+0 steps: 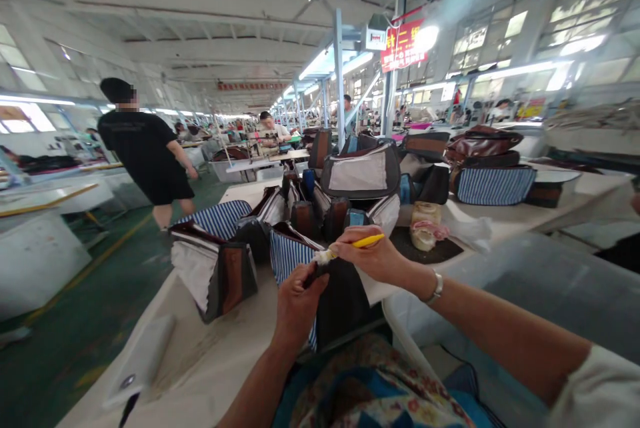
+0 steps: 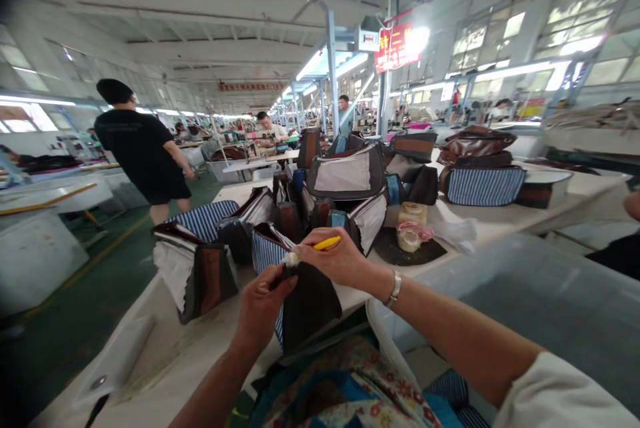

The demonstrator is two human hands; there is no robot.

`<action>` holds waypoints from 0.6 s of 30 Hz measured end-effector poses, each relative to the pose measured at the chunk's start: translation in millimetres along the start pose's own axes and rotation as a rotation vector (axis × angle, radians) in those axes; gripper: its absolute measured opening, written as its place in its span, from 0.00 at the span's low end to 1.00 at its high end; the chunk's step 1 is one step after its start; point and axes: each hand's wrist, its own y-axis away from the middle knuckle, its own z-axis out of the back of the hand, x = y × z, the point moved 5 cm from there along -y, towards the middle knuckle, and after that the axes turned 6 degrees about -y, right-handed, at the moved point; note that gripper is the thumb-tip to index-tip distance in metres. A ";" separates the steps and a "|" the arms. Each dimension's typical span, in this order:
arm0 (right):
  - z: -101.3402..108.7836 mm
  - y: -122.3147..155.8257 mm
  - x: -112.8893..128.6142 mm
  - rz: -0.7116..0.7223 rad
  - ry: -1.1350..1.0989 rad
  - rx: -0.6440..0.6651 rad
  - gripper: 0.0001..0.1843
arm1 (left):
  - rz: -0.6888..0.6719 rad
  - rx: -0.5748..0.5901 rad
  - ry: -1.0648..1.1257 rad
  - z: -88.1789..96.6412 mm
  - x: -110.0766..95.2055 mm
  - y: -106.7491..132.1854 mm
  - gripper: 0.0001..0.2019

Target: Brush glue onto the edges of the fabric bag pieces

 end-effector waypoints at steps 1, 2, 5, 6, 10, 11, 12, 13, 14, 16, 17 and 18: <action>0.4 -0.7 0.6 0.004 0.040 0.036 0.14 | -0.003 0.003 -0.002 -0.1 -0.6 -0.1 0.08; 2.8 -1.4 2.0 0.013 0.091 0.051 0.14 | -0.008 0.007 -0.004 -0.1 -1.5 0.0 0.07; 17.0 -2.6 10.4 0.046 0.202 -0.013 0.15 | -0.022 0.002 -0.011 0.7 -4.3 0.4 0.08; 20.6 -2.2 12.6 0.049 0.204 -0.036 0.15 | -0.027 -0.004 -0.016 1.2 -5.1 0.5 0.08; 20.4 0.5 5.3 -0.013 0.129 0.013 0.14 | -0.052 -0.026 -0.062 3.3 -7.5 1.0 0.07; 20.8 0.7 1.0 -0.035 0.128 0.018 0.15 | -0.060 -0.031 -0.074 3.9 -7.9 1.4 0.07; 22.7 0.4 -2.7 -0.054 0.133 0.009 0.15 | -0.061 -0.035 -0.077 4.4 -7.9 1.9 0.07; 26.1 -0.5 -5.3 -0.071 0.137 -0.012 0.15 | -0.070 -0.044 -0.086 5.0 -8.3 2.6 0.07; 30.4 -2.0 -6.4 -0.088 0.133 -0.039 0.15 | -0.100 -0.064 -0.116 5.9 -9.8 3.5 0.06; 38.6 -6.6 -3.5 -0.124 0.084 -0.088 0.16 | -0.261 -0.144 -0.318 7.3 -18.2 7.5 0.06; 41.4 -9.5 0.2 -0.141 0.039 -0.112 0.16 | -0.369 -0.194 -0.460 6.5 -23.9 10.8 0.06; 42.7 -12.6 5.0 -0.152 -0.011 -0.135 0.17 | -0.474 -0.237 -0.602 4.2 -29.3 14.6 0.07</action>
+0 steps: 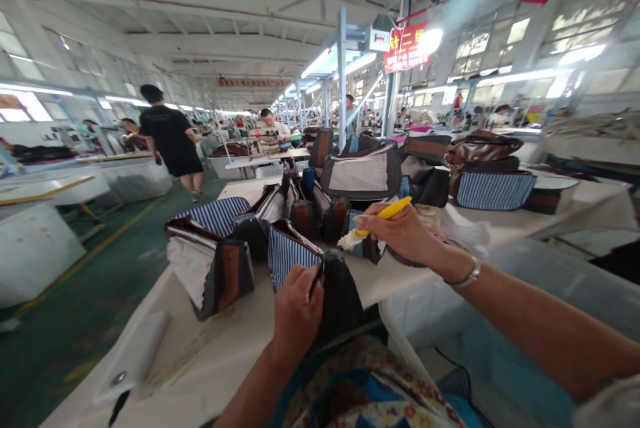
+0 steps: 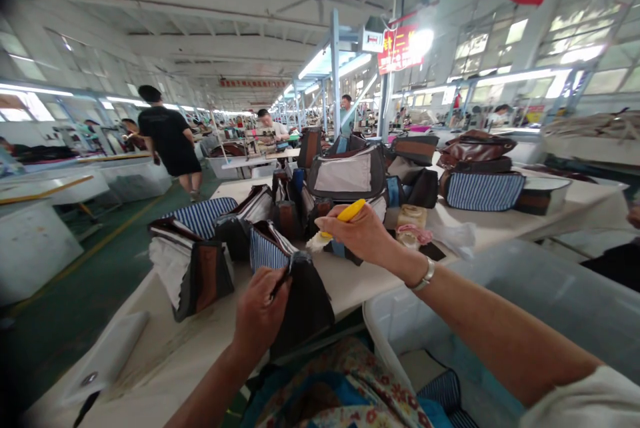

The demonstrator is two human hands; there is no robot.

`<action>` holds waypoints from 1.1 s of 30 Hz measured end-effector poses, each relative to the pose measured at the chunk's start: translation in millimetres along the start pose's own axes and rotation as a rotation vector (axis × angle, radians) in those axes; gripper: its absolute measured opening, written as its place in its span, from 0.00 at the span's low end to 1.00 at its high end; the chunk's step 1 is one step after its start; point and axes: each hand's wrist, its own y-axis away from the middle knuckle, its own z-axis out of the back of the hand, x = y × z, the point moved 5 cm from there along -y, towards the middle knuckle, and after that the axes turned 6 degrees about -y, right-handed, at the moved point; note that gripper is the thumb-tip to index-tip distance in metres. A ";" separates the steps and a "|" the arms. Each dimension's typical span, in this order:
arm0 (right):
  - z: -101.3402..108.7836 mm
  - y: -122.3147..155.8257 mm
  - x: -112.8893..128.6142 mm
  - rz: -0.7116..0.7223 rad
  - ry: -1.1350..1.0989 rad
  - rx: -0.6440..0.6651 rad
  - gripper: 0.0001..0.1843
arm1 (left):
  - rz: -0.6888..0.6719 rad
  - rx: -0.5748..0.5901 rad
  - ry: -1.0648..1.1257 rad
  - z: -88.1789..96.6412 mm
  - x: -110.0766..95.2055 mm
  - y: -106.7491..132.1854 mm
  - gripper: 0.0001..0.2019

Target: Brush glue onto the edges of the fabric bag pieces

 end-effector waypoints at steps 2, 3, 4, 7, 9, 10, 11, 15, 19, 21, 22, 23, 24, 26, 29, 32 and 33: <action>-4.6 -4.1 11.3 0.000 -0.080 -0.011 0.17 | -0.141 -0.042 -0.191 0.8 -10.7 2.6 0.08; -10.2 -5.4 15.8 0.008 -0.100 0.004 0.18 | -0.167 -0.045 -0.233 0.6 -13.9 3.6 0.09; -17.4 -6.3 18.6 0.017 -0.109 0.029 0.18 | -0.177 -0.046 -0.258 0.6 -16.2 4.3 0.08; -43.3 -7.1 16.0 0.034 -0.077 0.166 0.17 | -0.209 -0.054 -0.347 1.0 -21.5 5.5 0.07; -58.8 -7.8 9.6 0.037 0.051 0.298 0.17 | -0.228 -0.055 -0.379 0.9 -23.3 6.1 0.05; -63.8 -8.9 6.6 0.030 0.148 0.348 0.17 | -0.239 -0.053 -0.389 0.6 -24.0 6.6 0.04; -66.5 -10.5 4.9 0.028 0.253 0.375 0.18 | -0.249 -0.050 -0.397 0.1 -24.6 7.0 0.03; -65.3 -17.7 14.1 0.089 0.462 0.299 0.21 | -0.256 -0.056 -0.425 -1.1 -25.9 7.3 0.04; -73.3 -17.2 16.7 0.140 0.546 0.341 0.22 | -0.253 -0.053 -0.420 -1.3 -26.7 7.0 0.04; -76.2 -18.0 15.6 0.182 0.626 0.341 0.21 | -0.258 -0.046 -0.415 -1.5 -27.1 7.7 0.04; -76.8 -18.8 15.4 0.199 0.631 0.328 0.21 | -0.258 -0.044 -0.415 -1.4 -27.1 8.2 0.04; -77.0 -19.4 15.5 0.211 0.605 0.312 0.21 | -0.258 -0.042 -0.415 -1.5 -27.0 8.7 0.04; -77.5 -19.6 15.2 0.214 0.561 0.304 0.21 | -0.258 -0.041 -0.416 -1.5 -26.6 9.2 0.04; -79.3 -18.0 12.7 0.196 0.482 0.314 0.21 | -0.258 -0.037 -0.414 -1.9 -25.8 10.0 0.04; -80.9 -12.7 9.0 0.183 0.518 0.361 0.21 | -0.263 -0.031 -0.401 -3.0 -24.8 11.2 0.04; -75.5 -9.3 11.2 0.135 0.569 0.395 0.24 | -0.257 -0.025 -0.388 -3.9 -23.8 11.9 0.05; -72.9 -8.9 14.2 0.126 0.562 0.389 0.24 | -0.252 -0.025 -0.386 -3.8 -23.4 11.8 0.05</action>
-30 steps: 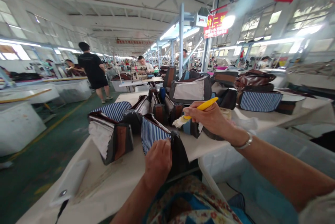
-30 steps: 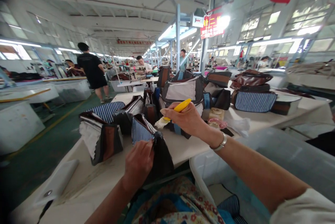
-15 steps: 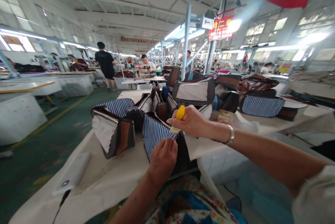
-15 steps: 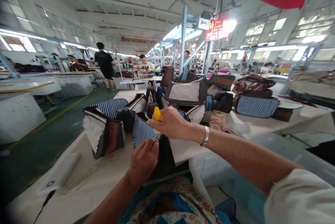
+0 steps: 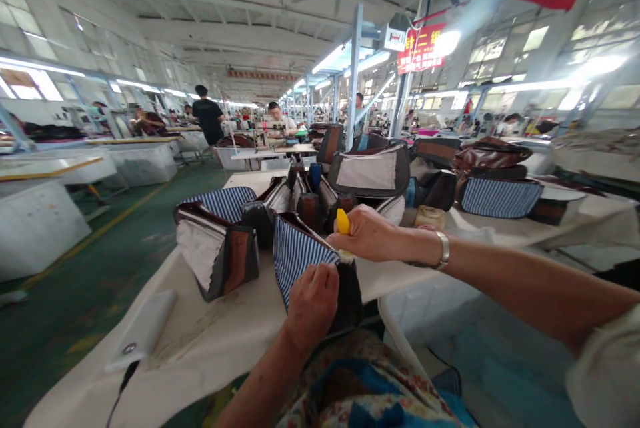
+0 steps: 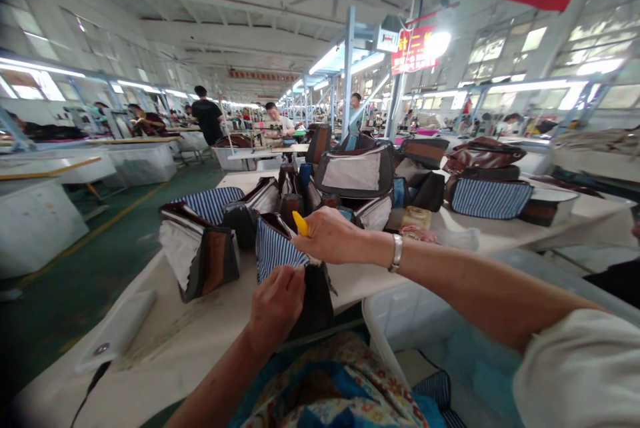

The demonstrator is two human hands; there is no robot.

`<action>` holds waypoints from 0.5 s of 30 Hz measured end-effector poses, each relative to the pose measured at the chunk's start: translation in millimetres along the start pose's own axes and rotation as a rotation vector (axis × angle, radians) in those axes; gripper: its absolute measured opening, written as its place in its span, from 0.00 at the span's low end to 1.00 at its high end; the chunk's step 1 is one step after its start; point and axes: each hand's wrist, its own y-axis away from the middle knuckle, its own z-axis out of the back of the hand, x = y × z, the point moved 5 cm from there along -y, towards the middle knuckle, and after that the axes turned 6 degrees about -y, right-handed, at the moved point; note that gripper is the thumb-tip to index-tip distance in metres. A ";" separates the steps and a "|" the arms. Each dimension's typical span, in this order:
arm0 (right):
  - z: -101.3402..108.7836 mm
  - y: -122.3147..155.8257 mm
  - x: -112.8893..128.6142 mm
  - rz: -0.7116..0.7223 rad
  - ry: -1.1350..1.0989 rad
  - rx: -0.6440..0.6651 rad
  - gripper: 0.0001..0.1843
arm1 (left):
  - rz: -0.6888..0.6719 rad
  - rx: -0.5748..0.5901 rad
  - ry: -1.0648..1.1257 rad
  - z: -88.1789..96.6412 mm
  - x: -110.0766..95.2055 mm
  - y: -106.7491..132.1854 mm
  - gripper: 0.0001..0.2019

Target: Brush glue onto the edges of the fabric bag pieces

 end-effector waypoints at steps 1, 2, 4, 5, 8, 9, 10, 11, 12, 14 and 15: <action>3.6 1.0 1.9 -0.002 -0.016 -0.014 0.24 | 0.004 0.000 0.000 0.1 0.5 0.0 0.06; 6.8 1.8 4.2 0.003 -0.038 -0.040 0.24 | 0.007 -0.003 0.000 0.4 1.0 -0.1 0.06; 9.1 2.9 7.9 0.022 -0.077 -0.089 0.23 | 0.009 -0.011 0.002 1.3 2.0 0.3 0.06; 7.3 3.2 8.6 0.024 -0.089 -0.085 0.22 | 0.008 -0.016 0.005 1.8 2.3 0.8 0.05; -2.9 4.6 8.2 0.028 -0.054 0.006 0.22 | 0.002 -0.028 0.028 2.9 3.1 4.4 0.04; -4.7 5.3 8.0 0.027 -0.038 0.023 0.24 | 0.002 -0.032 0.039 3.1 3.5 5.9 0.04; -4.9 5.9 8.1 0.028 -0.034 0.020 0.25 | 0.003 -0.036 0.051 3.4 4.2 7.5 0.04; -3.8 6.3 8.5 0.027 -0.048 -0.005 0.25 | 0.007 -0.041 0.064 3.6 5.2 9.1 0.04; -2.4 6.5 8.9 0.026 -0.079 -0.035 0.25 | 0.014 -0.046 0.078 3.9 6.8 10.7 0.04; -2.7 5.9 8.2 0.018 -0.166 -0.049 0.24 | 0.031 -0.056 0.114 4.8 10.7 14.7 0.05; -4.2 5.2 6.8 0.011 -0.201 -0.027 0.23 | 0.043 -0.062 0.135 5.7 13.1 17.4 0.04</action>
